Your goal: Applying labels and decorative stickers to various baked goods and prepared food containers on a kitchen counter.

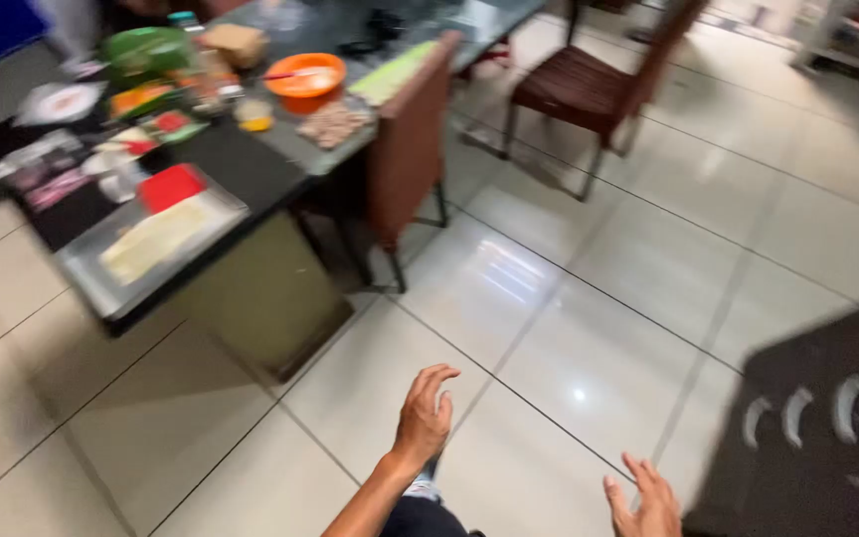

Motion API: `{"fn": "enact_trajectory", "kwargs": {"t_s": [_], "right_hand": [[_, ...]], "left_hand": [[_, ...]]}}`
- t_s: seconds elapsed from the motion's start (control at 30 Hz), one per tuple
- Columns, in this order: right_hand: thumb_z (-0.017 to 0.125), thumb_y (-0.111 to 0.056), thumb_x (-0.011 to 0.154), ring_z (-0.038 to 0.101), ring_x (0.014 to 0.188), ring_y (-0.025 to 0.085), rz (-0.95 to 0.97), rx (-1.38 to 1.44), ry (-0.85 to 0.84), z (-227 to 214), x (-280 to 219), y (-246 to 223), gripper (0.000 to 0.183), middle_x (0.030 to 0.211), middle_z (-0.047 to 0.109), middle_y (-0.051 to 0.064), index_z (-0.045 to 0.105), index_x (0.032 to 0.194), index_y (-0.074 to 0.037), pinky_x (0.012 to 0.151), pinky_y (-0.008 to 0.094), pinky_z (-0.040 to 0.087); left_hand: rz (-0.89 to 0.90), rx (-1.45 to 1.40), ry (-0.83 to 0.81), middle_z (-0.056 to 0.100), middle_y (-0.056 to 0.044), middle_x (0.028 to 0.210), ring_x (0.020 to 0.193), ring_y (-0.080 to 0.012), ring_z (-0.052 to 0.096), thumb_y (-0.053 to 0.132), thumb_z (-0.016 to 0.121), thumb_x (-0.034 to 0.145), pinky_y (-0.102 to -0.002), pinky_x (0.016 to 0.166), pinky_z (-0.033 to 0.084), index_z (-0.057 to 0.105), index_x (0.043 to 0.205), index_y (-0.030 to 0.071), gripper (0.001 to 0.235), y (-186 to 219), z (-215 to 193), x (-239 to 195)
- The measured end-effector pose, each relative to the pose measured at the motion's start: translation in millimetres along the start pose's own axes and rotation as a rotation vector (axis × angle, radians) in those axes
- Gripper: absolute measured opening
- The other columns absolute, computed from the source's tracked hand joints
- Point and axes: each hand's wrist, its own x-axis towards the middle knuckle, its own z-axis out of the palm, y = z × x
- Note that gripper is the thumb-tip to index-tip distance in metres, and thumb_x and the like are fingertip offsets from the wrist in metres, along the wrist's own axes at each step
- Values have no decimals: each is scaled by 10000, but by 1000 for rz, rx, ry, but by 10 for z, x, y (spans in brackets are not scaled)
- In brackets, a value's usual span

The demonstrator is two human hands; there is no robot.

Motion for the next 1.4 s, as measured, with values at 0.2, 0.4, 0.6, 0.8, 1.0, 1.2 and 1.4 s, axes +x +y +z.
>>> {"fn": "enact_trajectory", "kwargs": {"t_s": [0.2,0.4,0.6,0.8,1.0,1.2,1.4], "right_hand": [[759,-422,804,552,1365,353,-123,168,-54,334,249,-1846,571,1421,590,204,672,1342,-254,1152,459,441],[780,-367,824,484,1390,349,-151,126,-274,363,468,-3928,546,1475,542,155,658,1341,-242,1149,450,410],[753,-325,839,385,1421,440,-375,151,-226,108,986,-5282,644,1517,475,182,588,1450,-208,1071,536,370],[753,-362,819,433,1386,466,-509,98,-21,-75,2270,-5530,651,1508,483,220,565,1410,-166,1085,540,408],[749,-320,855,406,1426,479,-628,104,81,-366,3905,-5503,623,1507,492,233,567,1418,-127,1106,552,383],[739,-333,865,403,1440,451,-787,167,53,-540,5655,-5071,581,1506,508,226,594,1392,-137,1135,536,379],[774,-318,859,392,1437,467,-772,155,-59,-672,7269,-5077,588,1495,508,244,614,1390,-125,1120,544,370]], "left_hand": [[-180,73,200,648,-122,1272,1223,-318,608,20,570,887,-406,1027,484,636,1244,81,368,-836,-1180,-220],[-491,77,216,646,-92,1263,1213,-293,618,88,529,945,-402,996,506,638,1273,137,349,-1576,-2272,-39],[-283,128,296,574,-145,1400,1303,-325,566,72,532,958,-424,1077,458,607,1309,85,359,-2035,-2810,726],[-154,49,264,585,-139,1419,1311,-337,573,60,552,962,-417,1078,480,620,1300,76,345,-1840,-2567,2095],[82,53,246,579,-196,1385,1311,-372,564,31,559,957,-431,1106,455,599,1322,30,368,-1615,-1732,3711],[116,114,422,616,-199,1331,1265,-372,591,23,591,937,-430,1091,471,614,1293,26,356,-1479,-833,5231],[59,183,488,631,-194,1314,1264,-371,602,25,601,945,-429,1077,482,611,1281,28,337,-1560,-518,6410]]}}
